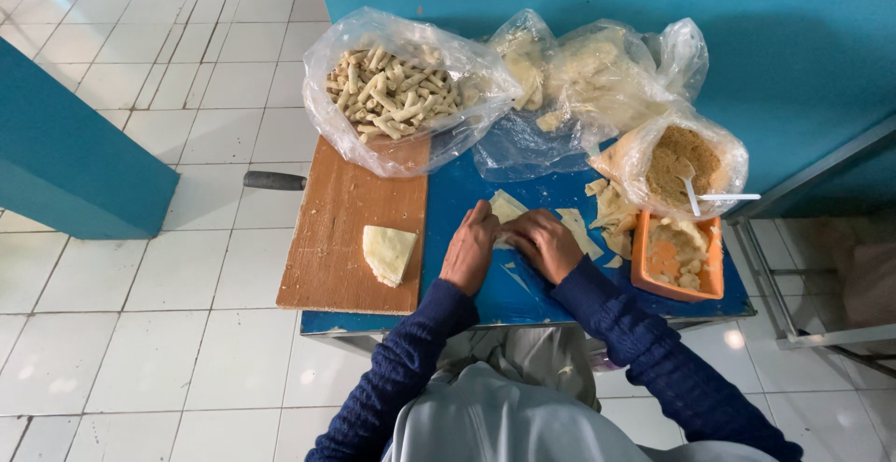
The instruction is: The person folds triangular dough sheets into cone shapes one at a time on a blue table, pressing the seams closed and placing the finished cones into an orange container, occasionally spooning paste from a plastic bag onto the dough.
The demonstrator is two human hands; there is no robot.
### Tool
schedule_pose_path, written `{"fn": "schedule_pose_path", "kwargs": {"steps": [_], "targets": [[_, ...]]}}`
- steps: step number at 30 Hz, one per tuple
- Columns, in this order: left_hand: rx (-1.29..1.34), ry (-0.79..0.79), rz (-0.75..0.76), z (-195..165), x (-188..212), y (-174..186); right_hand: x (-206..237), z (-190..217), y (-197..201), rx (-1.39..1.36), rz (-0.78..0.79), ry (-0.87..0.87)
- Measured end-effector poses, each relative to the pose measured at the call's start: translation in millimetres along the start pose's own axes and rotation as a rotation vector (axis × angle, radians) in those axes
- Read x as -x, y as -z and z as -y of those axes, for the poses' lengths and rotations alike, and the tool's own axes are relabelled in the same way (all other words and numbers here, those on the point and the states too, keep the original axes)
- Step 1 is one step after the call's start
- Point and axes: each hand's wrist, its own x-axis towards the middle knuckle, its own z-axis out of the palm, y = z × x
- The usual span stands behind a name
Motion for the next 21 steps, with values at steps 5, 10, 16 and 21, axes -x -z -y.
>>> {"fn": "schedule_pose_path", "kwargs": {"steps": [5,10,16,21], "targets": [[-0.06,-0.009,-0.026,3.2,1.3,-2.6,11.9,5.7,-3.7,0.229,-0.002,0.077],[-0.01,0.045,-0.083,-4.5,19.9,4.0,19.0,13.0,-5.2,0.459,0.013,0.079],[-0.144,-0.057,-0.016,-6.3,41.8,8.8,-1.4,11.6,-15.3,0.59,0.054,0.014],[-0.242,-0.104,0.011,-1.9,44.6,5.9,-32.3,1.0,-9.6,0.476,0.092,-0.061]]}}
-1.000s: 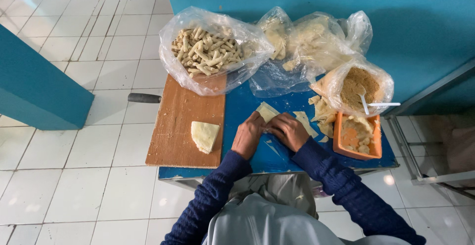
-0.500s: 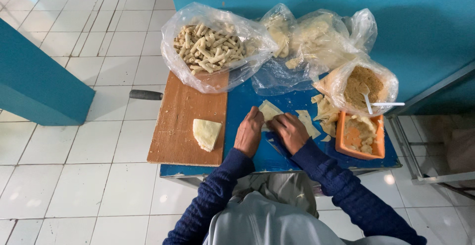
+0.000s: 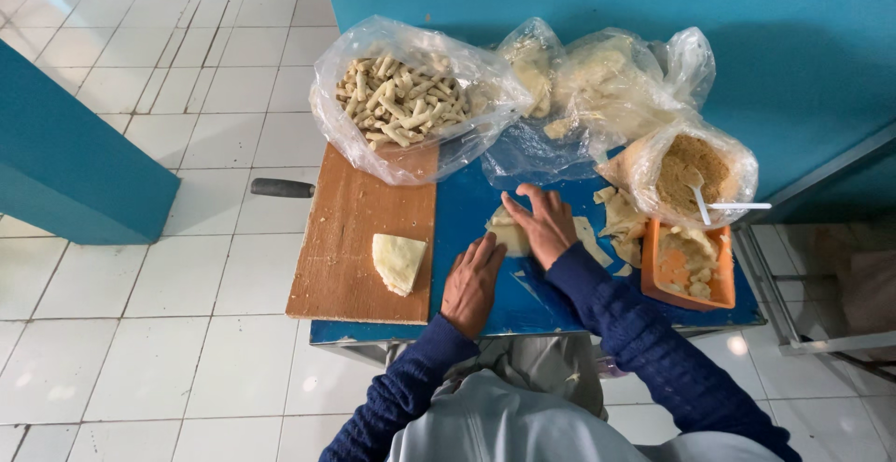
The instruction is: The person folds triangular dough sheets into cone shapes one at a time on a blue table, pressing the seams closed and placing the finished cones into an orange container, occasionally spooning paste from a plastic bag onto the dough.
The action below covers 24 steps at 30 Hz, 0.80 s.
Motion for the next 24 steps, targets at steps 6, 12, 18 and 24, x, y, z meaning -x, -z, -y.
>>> {"fn": "schedule_pose_path", "kwargs": {"steps": [6,12,18,24], "targets": [[0.015,0.027,0.03,0.5,1.5,-2.0,-3.3,-2.8,7.7,-0.385,-0.051,0.091],[-0.009,0.026,0.01,0.3,-2.7,-1.4,-14.8,-14.9,11.8,-0.58,0.199,-0.262],[0.225,0.187,0.006,1.4,-12.4,1.1,-72.9,-43.6,68.7,-1.312,0.035,-0.232],[0.045,0.28,-0.143,3.9,-39.2,-11.9,-44.6,-60.6,140.0,-0.798,-0.296,-0.106]]}}
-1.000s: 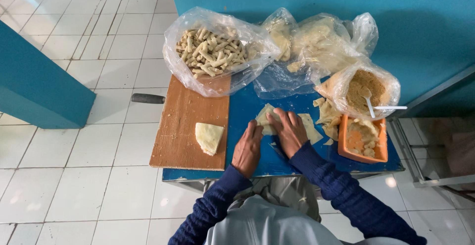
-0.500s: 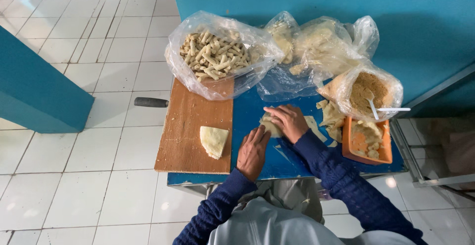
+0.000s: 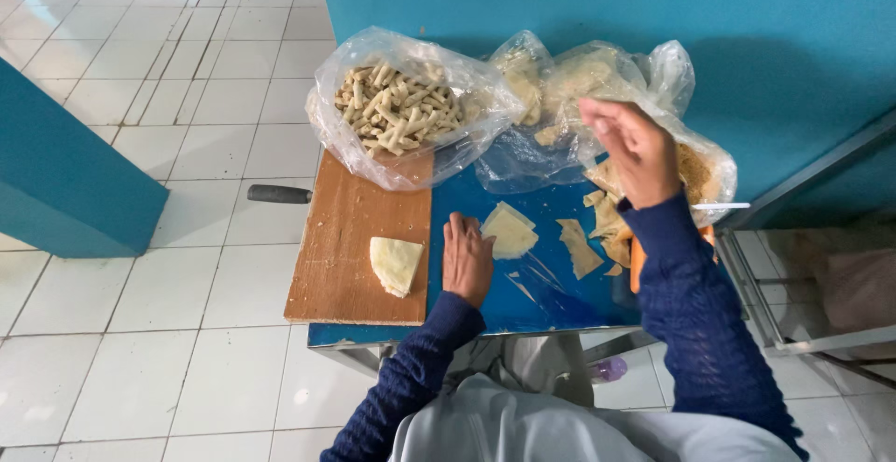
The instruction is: The person folds triangular dough sheets into cone shapes one at a time on a blue table, pressing the seams closed and placing the finished cones into an orange container, occasionally spooning paste from a plastic bag onto the dough.
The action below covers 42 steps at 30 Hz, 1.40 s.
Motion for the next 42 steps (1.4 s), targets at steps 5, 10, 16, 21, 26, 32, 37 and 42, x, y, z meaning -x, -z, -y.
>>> {"fn": "schedule_pose_path", "kwargs": {"steps": [5,10,16,21,26,32,37,42], "targets": [[-0.22,0.039,0.001,-0.2,-7.7,-11.9,67.2,-22.8,82.1,0.768,-0.1,-0.122],[-0.157,-0.026,-0.081,0.9,-11.3,-16.5,118.2,-70.8,94.2,1.13,-0.095,-0.332],[0.159,0.027,0.01,-8.6,-23.8,-16.2,118.3,-90.0,78.3,1.084,-0.123,-0.301],[0.37,0.021,0.059,-21.6,-33.1,-15.7,120.7,-87.5,88.8,1.087,-0.119,-0.38],[0.636,0.069,0.132,-27.3,-18.3,-15.1,130.0,-86.2,90.0,1.072,-0.106,-0.387],[0.718,0.132,0.175,-5.8,19.2,-6.4,136.0,-96.0,87.6,0.782,-0.114,-0.385],[0.431,0.092,0.138,11.3,32.2,0.3,136.9,-100.0,104.7,0.544,-0.125,-0.454],[0.271,-0.008,0.062,9.0,38.1,9.8,140.8,-84.3,116.2,0.506,-0.143,-0.485]]}}
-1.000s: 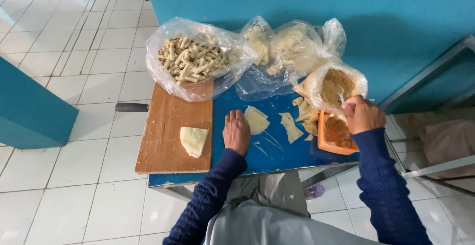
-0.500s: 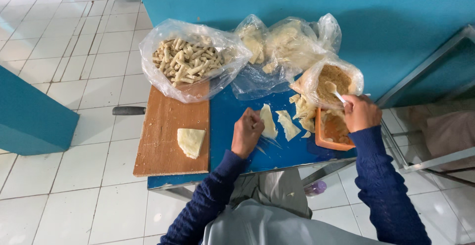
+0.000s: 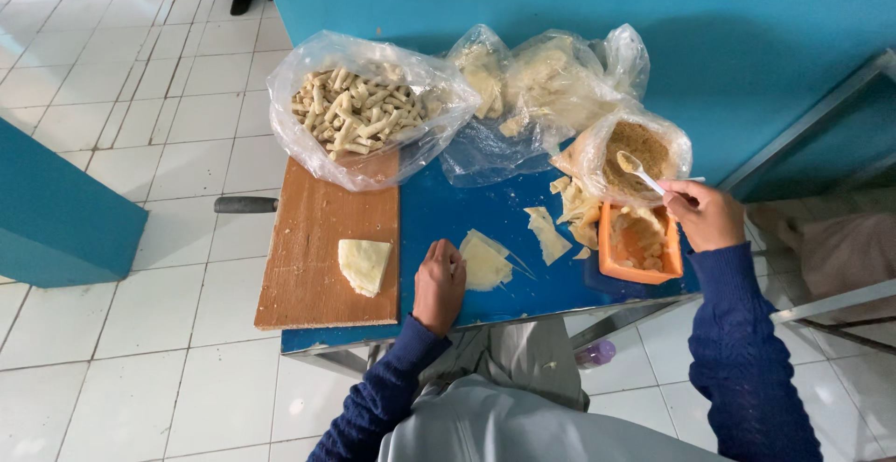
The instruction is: The person folds triangular dough sheets into cone shapes one at a time on a blue table, pressing the seams closed and placing the finished cones into an orange container, occasionally spooning paste from a plastic bag onto the dough.
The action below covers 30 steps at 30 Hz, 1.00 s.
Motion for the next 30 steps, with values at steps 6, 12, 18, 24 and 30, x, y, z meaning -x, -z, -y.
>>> {"fn": "schedule_pose_path", "kwargs": {"steps": [6,12,18,24,30], "targets": [[-0.003,-0.037,-0.057,-15.5,10.8,12.3,22.1,24.3,-17.9,-0.396,0.278,0.032],[0.039,0.04,-0.079,-25.4,22.0,17.6,65.1,68.7,-84.3,-0.405,0.526,0.095],[0.043,0.051,-0.097,-29.8,24.3,17.4,98.1,111.3,-103.7,-0.105,0.429,0.279],[0.057,0.046,-0.078,-30.9,27.4,17.6,121.9,120.4,-101.8,0.129,0.118,0.753],[0.064,-0.009,-0.114,-28.3,25.9,17.5,140.3,112.3,-106.2,0.18,0.058,0.852]]}}
